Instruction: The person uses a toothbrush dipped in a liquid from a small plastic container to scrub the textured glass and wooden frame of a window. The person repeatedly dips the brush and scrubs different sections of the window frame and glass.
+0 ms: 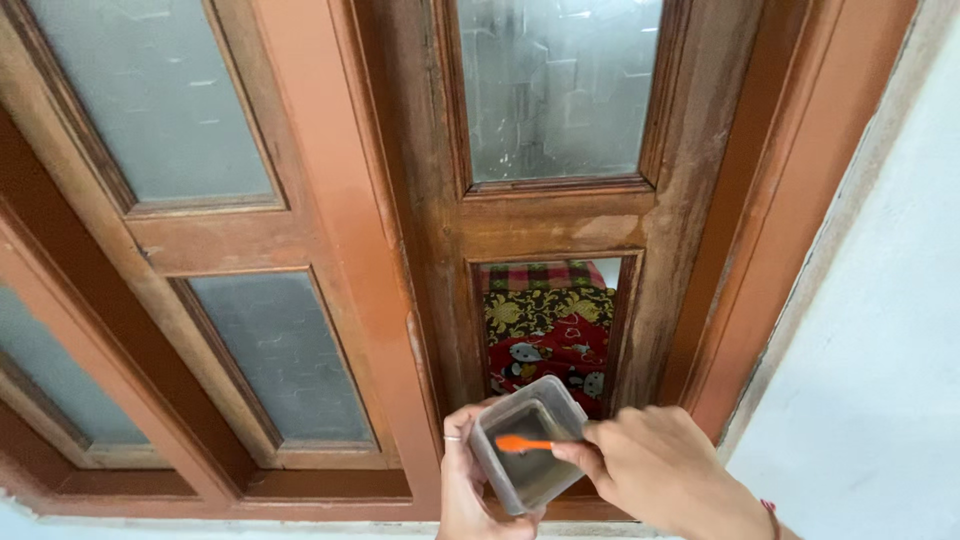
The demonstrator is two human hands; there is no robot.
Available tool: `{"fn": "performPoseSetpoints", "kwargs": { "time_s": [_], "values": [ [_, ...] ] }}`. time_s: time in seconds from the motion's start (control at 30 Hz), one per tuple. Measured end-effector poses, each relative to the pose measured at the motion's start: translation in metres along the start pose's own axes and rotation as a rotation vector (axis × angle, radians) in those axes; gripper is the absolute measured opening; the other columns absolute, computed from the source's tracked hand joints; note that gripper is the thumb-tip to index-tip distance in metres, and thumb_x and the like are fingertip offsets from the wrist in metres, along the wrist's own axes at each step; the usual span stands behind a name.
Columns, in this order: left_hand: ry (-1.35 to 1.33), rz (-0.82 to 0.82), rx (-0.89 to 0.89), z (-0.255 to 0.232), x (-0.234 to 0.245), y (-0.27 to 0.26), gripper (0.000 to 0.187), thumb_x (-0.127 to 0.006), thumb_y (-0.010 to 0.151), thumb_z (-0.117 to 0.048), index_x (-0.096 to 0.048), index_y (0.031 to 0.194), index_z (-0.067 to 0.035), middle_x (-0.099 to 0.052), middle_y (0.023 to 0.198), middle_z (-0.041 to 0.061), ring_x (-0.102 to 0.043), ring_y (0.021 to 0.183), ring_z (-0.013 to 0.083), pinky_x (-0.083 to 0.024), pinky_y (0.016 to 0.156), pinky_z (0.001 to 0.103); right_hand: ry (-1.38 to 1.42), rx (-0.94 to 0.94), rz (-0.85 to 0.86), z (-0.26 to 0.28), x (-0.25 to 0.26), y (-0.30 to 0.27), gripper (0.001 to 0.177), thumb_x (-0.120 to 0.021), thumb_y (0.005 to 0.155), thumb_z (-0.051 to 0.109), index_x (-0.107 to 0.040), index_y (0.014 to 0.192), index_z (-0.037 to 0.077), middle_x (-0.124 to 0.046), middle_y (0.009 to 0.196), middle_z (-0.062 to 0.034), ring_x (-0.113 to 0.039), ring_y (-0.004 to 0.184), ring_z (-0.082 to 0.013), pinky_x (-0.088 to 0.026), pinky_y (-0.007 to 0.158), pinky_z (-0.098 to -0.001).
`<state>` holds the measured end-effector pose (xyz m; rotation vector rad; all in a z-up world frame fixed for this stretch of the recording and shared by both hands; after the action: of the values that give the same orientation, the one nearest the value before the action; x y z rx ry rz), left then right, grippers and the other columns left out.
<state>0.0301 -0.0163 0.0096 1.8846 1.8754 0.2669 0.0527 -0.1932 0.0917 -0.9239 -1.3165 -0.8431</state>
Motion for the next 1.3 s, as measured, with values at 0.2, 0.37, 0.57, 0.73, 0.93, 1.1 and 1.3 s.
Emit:
{"fn": "performPoseSetpoints", "kwargs": {
  "time_s": [0.2,0.37,0.57,0.73,0.93,1.1,1.3],
  "values": [
    [-0.080,-0.094,-0.080,0.011,0.002,0.007,0.093,-0.075,0.050,0.006,-0.039,0.134,-0.008,-0.060,0.127,0.018,-0.066,0.124,0.0314,-0.054,0.106,0.048,0.012,-0.136,-0.082,-0.011,-0.012,-0.016,0.057,-0.039,0.094,0.064,-0.073,0.091,0.019,-0.068,0.060,-0.0117,-0.071,0.060,-0.0344,-0.059,0.061,-0.0482],
    [0.007,-0.121,-0.231,0.018,0.018,0.013,0.105,-0.079,0.049,0.006,-0.031,0.141,-0.007,-0.055,0.134,0.017,-0.061,0.127,0.0297,-0.053,0.109,0.046,0.028,-0.211,-0.144,-0.025,-0.027,-0.023,0.055,-0.041,0.093,0.066,-0.074,0.094,0.022,-0.067,0.061,-0.0123,-0.070,0.058,-0.0346,-0.059,0.060,-0.0490],
    [-0.032,-0.164,-0.285,0.017,0.023,0.014,0.107,-0.081,0.052,0.003,-0.027,0.143,-0.006,-0.050,0.140,0.019,-0.057,0.130,0.0302,-0.051,0.109,0.047,0.675,-0.107,-0.942,-0.058,-0.019,0.003,0.045,-0.041,0.104,0.039,-0.063,0.091,0.003,-0.062,0.062,-0.0169,-0.065,0.057,-0.0380,-0.052,0.052,-0.0462],
    [-0.032,-0.133,-0.282,0.002,0.019,0.010,0.106,-0.082,0.052,0.002,-0.027,0.143,-0.008,-0.048,0.143,0.019,-0.056,0.131,0.0307,-0.051,0.109,0.048,0.852,-0.404,-1.162,-0.057,-0.010,0.065,0.050,-0.037,0.110,0.039,-0.061,0.088,0.002,-0.059,0.059,-0.0146,-0.062,0.053,-0.0304,-0.049,0.052,-0.0449],
    [-0.072,-0.127,-0.285,-0.009,0.017,0.012,0.105,-0.082,0.052,0.002,-0.028,0.141,-0.008,-0.048,0.142,0.020,-0.053,0.133,0.0312,-0.051,0.110,0.049,0.581,-0.218,-1.194,-0.030,-0.013,0.113,0.045,-0.039,0.110,0.037,-0.062,0.097,0.001,-0.060,0.059,-0.0219,-0.063,0.054,-0.0420,-0.046,0.046,-0.0533],
    [-0.047,-0.161,-0.246,-0.009,0.028,0.008,0.102,-0.080,0.053,0.000,-0.029,0.140,-0.008,-0.049,0.142,0.019,-0.055,0.134,0.0313,-0.051,0.111,0.048,0.629,-0.548,-1.255,-0.049,-0.031,0.107,0.039,-0.039,0.110,0.033,-0.066,0.104,0.006,-0.061,0.060,-0.0250,-0.062,0.056,-0.0476,-0.046,0.048,-0.0579],
    [-0.055,-0.125,-0.285,-0.008,0.036,0.012,0.104,-0.081,0.052,-0.001,-0.026,0.140,-0.008,-0.047,0.144,0.020,-0.053,0.133,0.0310,-0.049,0.110,0.049,0.569,-0.397,-1.142,-0.047,-0.039,0.122,0.042,-0.040,0.111,0.037,-0.063,0.097,0.005,-0.061,0.061,-0.0255,-0.064,0.058,-0.0476,-0.047,0.050,-0.0589]
  ]
}}
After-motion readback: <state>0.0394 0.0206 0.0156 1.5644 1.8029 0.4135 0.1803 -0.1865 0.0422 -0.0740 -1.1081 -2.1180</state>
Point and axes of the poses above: each hand's wrist, its own y-axis towards the middle knuckle, its own x-axis out of the back of the hand, z = x × y, the point moved 3 cm from there along y, towards the middle knuckle
